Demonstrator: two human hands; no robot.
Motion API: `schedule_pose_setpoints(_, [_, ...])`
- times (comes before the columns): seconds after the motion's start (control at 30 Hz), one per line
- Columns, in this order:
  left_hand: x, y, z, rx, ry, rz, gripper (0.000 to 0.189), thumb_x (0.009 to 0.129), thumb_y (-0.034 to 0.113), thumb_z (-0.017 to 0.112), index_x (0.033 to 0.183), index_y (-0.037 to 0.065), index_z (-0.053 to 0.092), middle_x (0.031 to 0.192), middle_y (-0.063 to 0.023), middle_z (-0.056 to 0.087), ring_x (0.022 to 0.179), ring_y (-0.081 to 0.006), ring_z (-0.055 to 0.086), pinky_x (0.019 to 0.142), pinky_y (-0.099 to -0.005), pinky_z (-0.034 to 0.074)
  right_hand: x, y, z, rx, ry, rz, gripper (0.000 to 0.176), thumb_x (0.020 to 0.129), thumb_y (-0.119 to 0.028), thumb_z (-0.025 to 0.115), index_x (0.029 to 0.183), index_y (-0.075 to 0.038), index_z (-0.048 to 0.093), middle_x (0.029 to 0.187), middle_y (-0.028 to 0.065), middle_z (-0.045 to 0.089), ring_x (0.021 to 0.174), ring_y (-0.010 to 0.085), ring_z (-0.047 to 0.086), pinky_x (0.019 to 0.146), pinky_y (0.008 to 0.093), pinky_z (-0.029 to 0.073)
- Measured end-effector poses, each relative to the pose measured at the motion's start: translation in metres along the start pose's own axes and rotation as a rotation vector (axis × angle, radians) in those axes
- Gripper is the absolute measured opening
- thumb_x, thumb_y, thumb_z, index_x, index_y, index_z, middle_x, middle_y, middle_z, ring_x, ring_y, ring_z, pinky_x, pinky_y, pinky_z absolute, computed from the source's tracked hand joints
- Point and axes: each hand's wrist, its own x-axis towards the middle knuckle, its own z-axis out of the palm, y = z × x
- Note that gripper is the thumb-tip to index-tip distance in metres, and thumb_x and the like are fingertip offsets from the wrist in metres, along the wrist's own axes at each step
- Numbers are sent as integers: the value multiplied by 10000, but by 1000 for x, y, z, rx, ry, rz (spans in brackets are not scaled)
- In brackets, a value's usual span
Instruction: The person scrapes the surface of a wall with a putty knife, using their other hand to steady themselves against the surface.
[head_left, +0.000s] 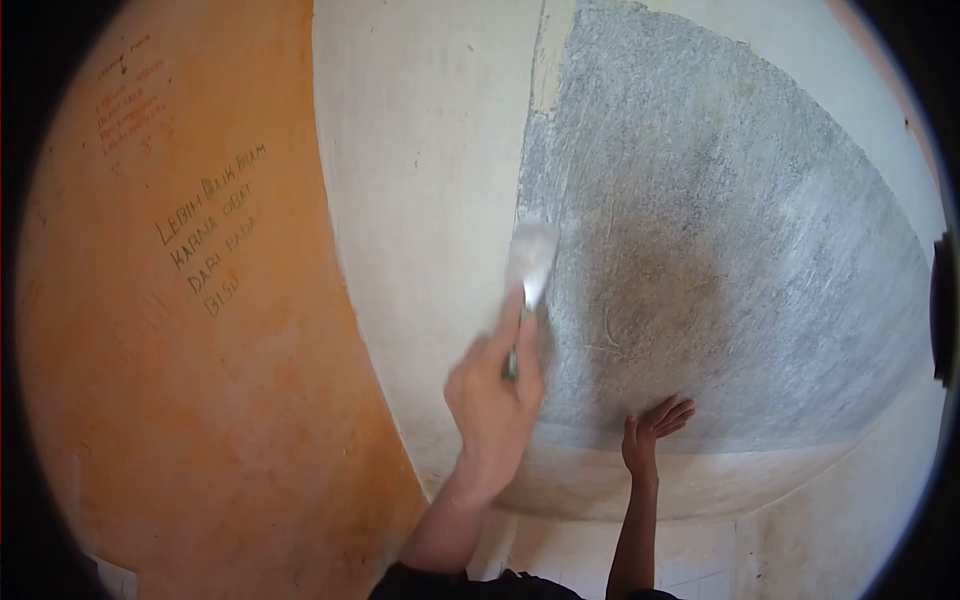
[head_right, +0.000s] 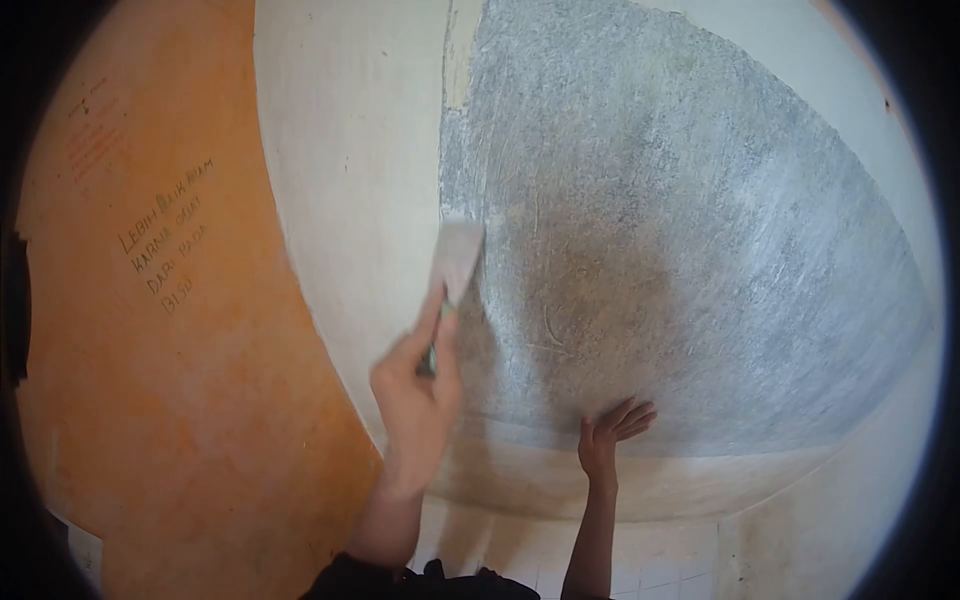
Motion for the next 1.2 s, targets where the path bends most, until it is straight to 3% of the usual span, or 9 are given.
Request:
schedule_pose_setpoints(0.43, [19,11,-2,-3,38,78,332,1001,165,607,1307,42,640,656,-4,566,568,-24,387,484,-232,332,-2,7,2,-1,14,-9,964,997,-604,375,1551,-17,-153,1583,267,-284,1439,449,-321,1115,589,-219])
schedule_pose_setpoints(0.5, [17,20,-6,-87,-47,-98,338,998,177,615,1308,45,642,691,10,594,579,-20,399,489,-236,338,-2,9,1,3,8,-21,949,1001,-539,414,1548,-9,-151,1572,283,-294,1429,470,-324,1108,608,-218])
schedule_pose_setpoints(0.6, [33,32,-10,-46,-25,-61,330,977,185,616,1277,57,668,541,-165,529,467,-114,422,494,-326,385,-3,8,-2,16,-23,-39,937,1005,-477,451,1545,-2,-149,1560,302,-302,1419,492,-327,1101,627,-218])
schedule_pose_setpoints(0.73, [23,16,-2,-79,-32,-70,334,974,183,621,1278,52,664,546,-164,527,474,-114,430,487,-323,380,-3,11,0,11,-31,-30,946,1002,-501,443,1546,-2,-148,1561,303,-299,1417,493,-330,1101,626,-221])
schedule_pose_setpoints(0.8, [36,15,0,-143,36,90,351,1008,185,601,1322,30,626,738,11,606,561,-29,358,480,-232,308,-1,11,1,1,-17,-32,934,1005,-507,426,1549,-16,-154,1573,278,-295,1425,468,-332,1107,609,-224])
schedule_pose_setpoints(0.97, [14,10,6,-91,-9,-34,335,1002,179,595,1294,22,643,710,-80,581,568,-101,433,531,-264,374,-5,-18,-2,2,75,-27,860,1011,-477,433,1578,-20,-24,1602,273,-228,1474,444,-243,1149,592,-147])
schedule_pose_setpoints(1.07, [-9,-18,9,-91,-42,-23,364,1020,191,547,1341,26,594,695,-150,586,584,-162,503,583,-294,429,-11,-91,-14,38,338,-93,744,1020,-444,445,1554,9,192,1614,286,100,1500,448,78,1186,566,53])
schedule_pose_setpoints(1.13, [-22,-31,8,-120,-111,-30,407,1047,206,502,1405,15,530,761,-135,615,642,-146,525,613,-285,434,-6,-135,-22,376,60,-329,597,1038,-405,440,1455,22,406,1475,243,421,1383,389,388,1139,485,269])
schedule_pose_setpoints(1.2, [-33,-42,10,-465,-240,-257,492,1091,233,397,1516,-5,330,900,1,574,703,-57,504,591,-199,399,4,-189,-30,849,-191,-259,484,1044,-327,467,1400,0,488,1427,202,492,1354,304,437,1134,422,303])
